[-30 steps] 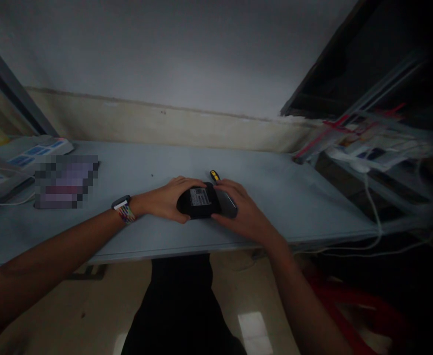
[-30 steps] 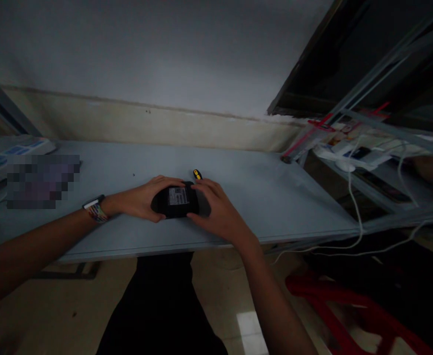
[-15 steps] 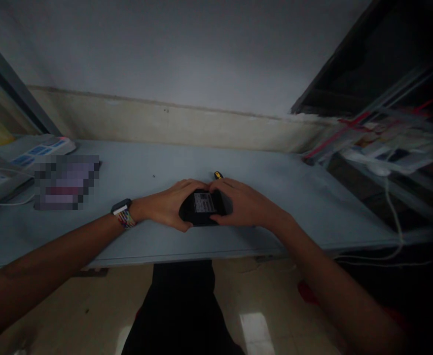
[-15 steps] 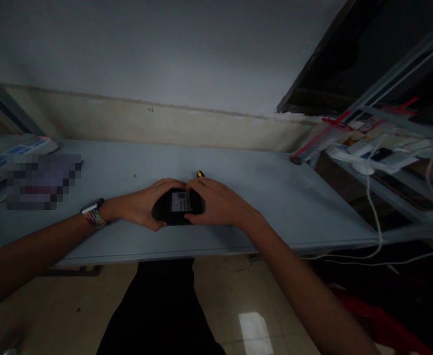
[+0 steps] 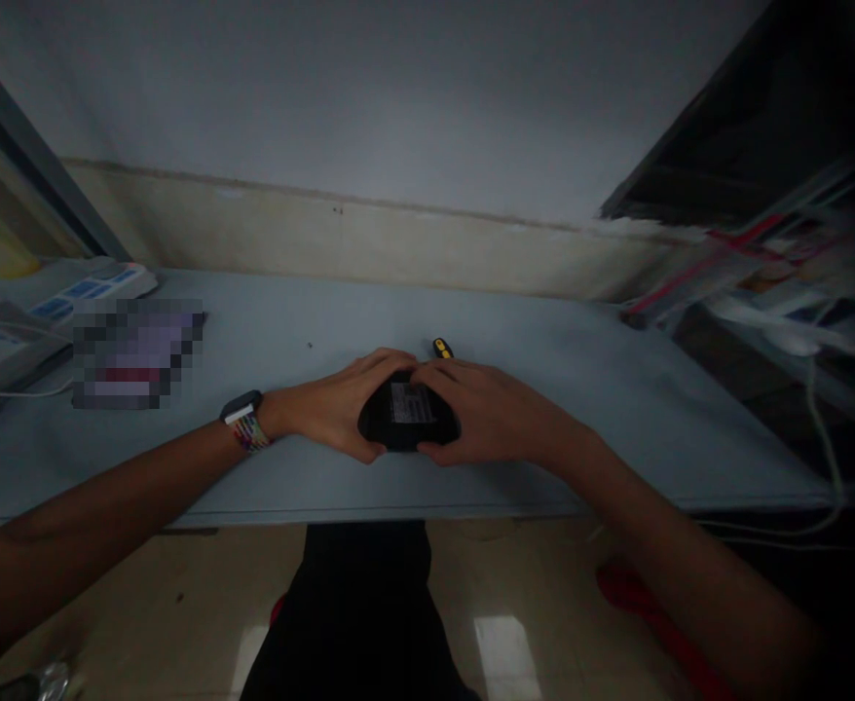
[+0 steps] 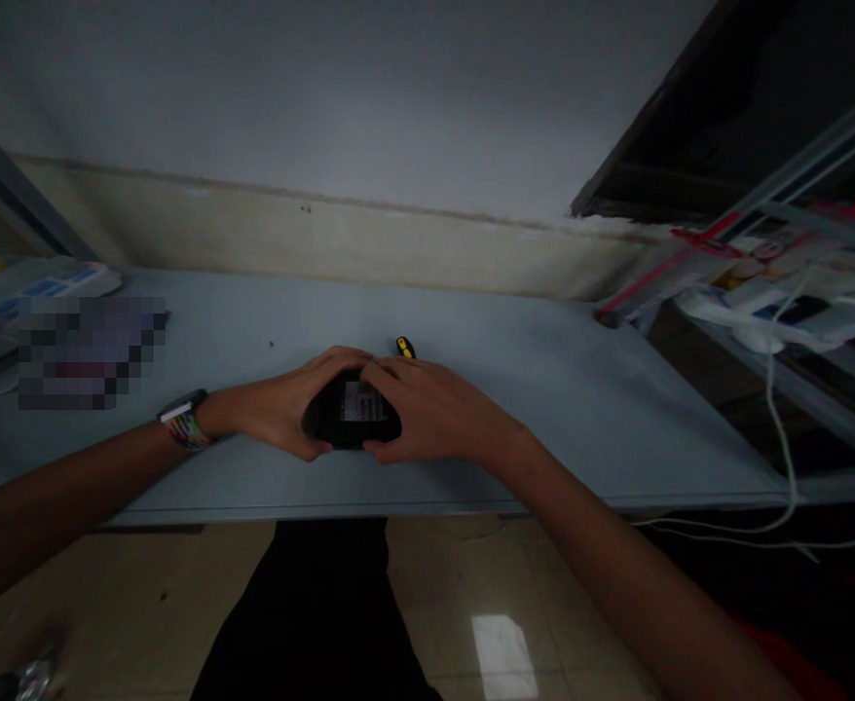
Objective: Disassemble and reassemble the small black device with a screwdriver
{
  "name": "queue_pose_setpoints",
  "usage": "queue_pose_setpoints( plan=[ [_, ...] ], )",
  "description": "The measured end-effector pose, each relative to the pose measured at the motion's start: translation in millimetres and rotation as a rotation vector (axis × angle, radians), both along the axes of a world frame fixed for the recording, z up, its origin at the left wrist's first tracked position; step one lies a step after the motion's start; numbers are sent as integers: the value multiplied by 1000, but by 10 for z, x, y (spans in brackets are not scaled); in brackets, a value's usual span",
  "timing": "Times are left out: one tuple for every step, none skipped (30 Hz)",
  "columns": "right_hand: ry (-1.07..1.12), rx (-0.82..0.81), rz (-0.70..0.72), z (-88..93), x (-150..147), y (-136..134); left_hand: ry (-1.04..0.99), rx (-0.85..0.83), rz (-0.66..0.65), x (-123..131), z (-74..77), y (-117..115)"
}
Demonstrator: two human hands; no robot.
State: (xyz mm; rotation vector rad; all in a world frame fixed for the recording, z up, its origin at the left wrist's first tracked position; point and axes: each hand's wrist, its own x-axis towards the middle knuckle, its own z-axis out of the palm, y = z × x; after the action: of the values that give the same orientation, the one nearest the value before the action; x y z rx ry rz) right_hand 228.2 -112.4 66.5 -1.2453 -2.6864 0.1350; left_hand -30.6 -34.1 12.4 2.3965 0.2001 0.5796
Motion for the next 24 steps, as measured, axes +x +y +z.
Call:
queue_pose_setpoints(
  plan=[
    [-14, 7, 10, 10, -11, 5, 4, -4, 3, -2, -1, 0],
    [-31, 17, 23, 16, -22, 7, 4, -7, 6, -3, -5, 2],
    [-54, 31, 43, 16, -33, 9, 1, -9, 9, -5, -11, 4],
    [-78, 47, 66, 9, -42, 10, -4, -9, 10, -7, -19, 6],
    [-99, 67, 91, -5, -48, 12, -6, -9, 9, -9, -26, 9],
    [-114, 87, 114, -27, -50, 15, -8, -8, 6, -11, -33, 11],
    [-123, 108, 133, -53, -47, 20, -9, -7, 2, -12, -39, 12],
    [-128, 131, 150, -84, -40, 27, -8, -6, 0, -13, -42, 12],
    [-133, 156, 166, -116, -30, 36, -6, -5, -3, -13, -44, 11],
    [-136, 182, 184, -146, -17, 45, -4, -4, -3, -13, -44, 10],
    [-138, 207, 200, -173, -2, 56, -2, -3, -2, -13, -42, 8],
    [-134, 229, 211, -194, 13, 67, 2, -3, -3, -13, -39, 5],
    [-121, 246, 216, -208, 29, 79, 6, -7, -2, -13, -35, 2],
    [-98, 255, 216, -215, 45, 90, 9, -13, -2, -13, -31, -1],
    [-66, 260, 210, -217, 59, 103, 10, -21, 0, -14, -25, -4],
    [-38, 259, 202, -214, 74, 116, 14, -31, 4, -15, -19, -6],
    [-19, 257, 196, -209, 87, 129, 18, -41, 10, -16, -14, -8],
    [-13, 257, 191, -203, 101, 142, 22, -50, 16, -17, -11, -10],
    [-17, 257, 186, -199, 116, 156, 22, -59, 22, -18, -8, -10],
    [-20, 257, 181, -197, 133, 171, 19, -67, 26, -20, -7, -10],
    [-15, 253, 176, -199, 153, 185, 14, -75, 30, -21, -7, -10],
    [5, 246, 172, -202, 176, 198, 6, -84, 30, -22, -7, -9],
    [45, 240, 169, -209, 201, 209, -1, -93, 29, -23, -6, -9],
    [93, 235, 167, -218, 228, 219, -7, -100, 28, -23, -4, -9]
  ],
)
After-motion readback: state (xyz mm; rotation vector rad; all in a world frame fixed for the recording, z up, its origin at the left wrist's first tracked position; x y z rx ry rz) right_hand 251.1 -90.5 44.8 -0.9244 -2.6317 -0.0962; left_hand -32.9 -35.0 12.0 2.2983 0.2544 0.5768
